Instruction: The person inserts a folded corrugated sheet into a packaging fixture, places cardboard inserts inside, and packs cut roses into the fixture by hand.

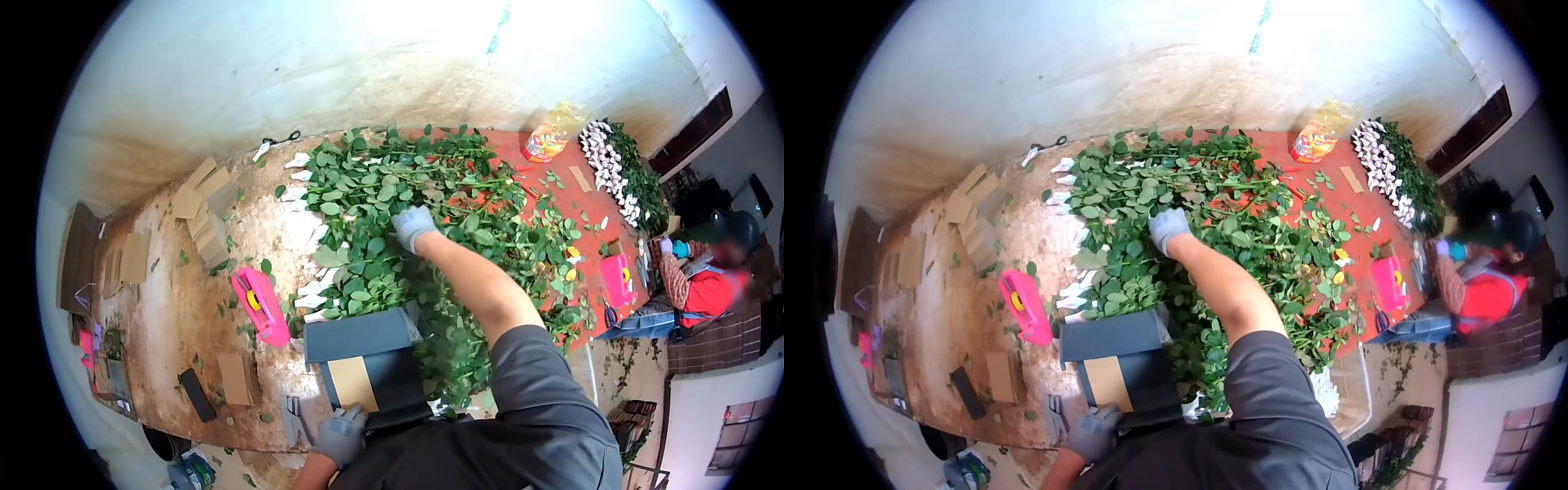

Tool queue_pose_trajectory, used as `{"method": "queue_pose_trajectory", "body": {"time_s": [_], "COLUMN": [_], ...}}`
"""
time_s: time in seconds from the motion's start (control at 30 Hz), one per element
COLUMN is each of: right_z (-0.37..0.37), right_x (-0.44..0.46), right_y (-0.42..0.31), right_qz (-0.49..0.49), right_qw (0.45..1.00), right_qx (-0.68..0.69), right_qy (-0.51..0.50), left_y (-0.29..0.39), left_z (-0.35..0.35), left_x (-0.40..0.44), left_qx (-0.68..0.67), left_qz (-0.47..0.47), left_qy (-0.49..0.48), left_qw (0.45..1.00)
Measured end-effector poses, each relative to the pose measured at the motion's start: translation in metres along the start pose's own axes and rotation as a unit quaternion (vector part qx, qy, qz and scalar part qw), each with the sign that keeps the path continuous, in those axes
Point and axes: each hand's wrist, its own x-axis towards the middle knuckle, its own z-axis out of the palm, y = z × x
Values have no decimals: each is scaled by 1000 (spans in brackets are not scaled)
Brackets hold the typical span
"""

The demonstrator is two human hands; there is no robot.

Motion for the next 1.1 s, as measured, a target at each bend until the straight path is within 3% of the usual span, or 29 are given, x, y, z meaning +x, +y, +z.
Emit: {"method": "queue_pose_trajectory", "body": {"time_s": [0.1,0.13,0.2,0.23,0.3,0.47,0.53,0.63,0.73,0.8,0.87,1.0,1.1], "right_z": [-29,-33,-69,-77,-96,-170,-162,-127,-58,-10,36,31,-46], "right_x": [-9,-14,-32,-37,-55,-175,-219,-279,-313,-323,-331,-335,-327], "right_y": [15,26,40,48,61,27,5,-27,-48,-56,-56,-65,-85], "right_qz": [22,7,43,12,23,-101,-129,-173,-193,-179,-176,-197,-145], "right_qw": [992,960,933,879,888,890,908,949,970,978,980,978,979], "right_qx": [-34,35,151,175,179,75,28,51,75,106,97,2,-34], "right_qy": [116,279,323,444,423,439,398,258,129,33,-4,-68,-136], "left_y": [-3,-4,-4,-4,-8,-1,-1,0,-3,4,0,-4,-4], "left_z": [0,0,2,3,8,2,1,3,8,-2,0,15,15], "left_x": [1,1,-1,-2,-1,-1,0,-2,-4,-1,-1,-6,-5], "left_qx": [-12,-8,-9,-5,-6,-23,-32,-33,-32,-10,-15,4,-4], "left_qz": [-5,-3,-6,-1,2,-47,-52,-45,-41,-77,-64,-32,-37], "left_qy": [-30,-36,-38,-30,-42,-89,-76,-49,-41,-103,-92,-34,-29], "left_qw": [999,999,999,1000,999,995,995,997,998,992,994,999,999]}}
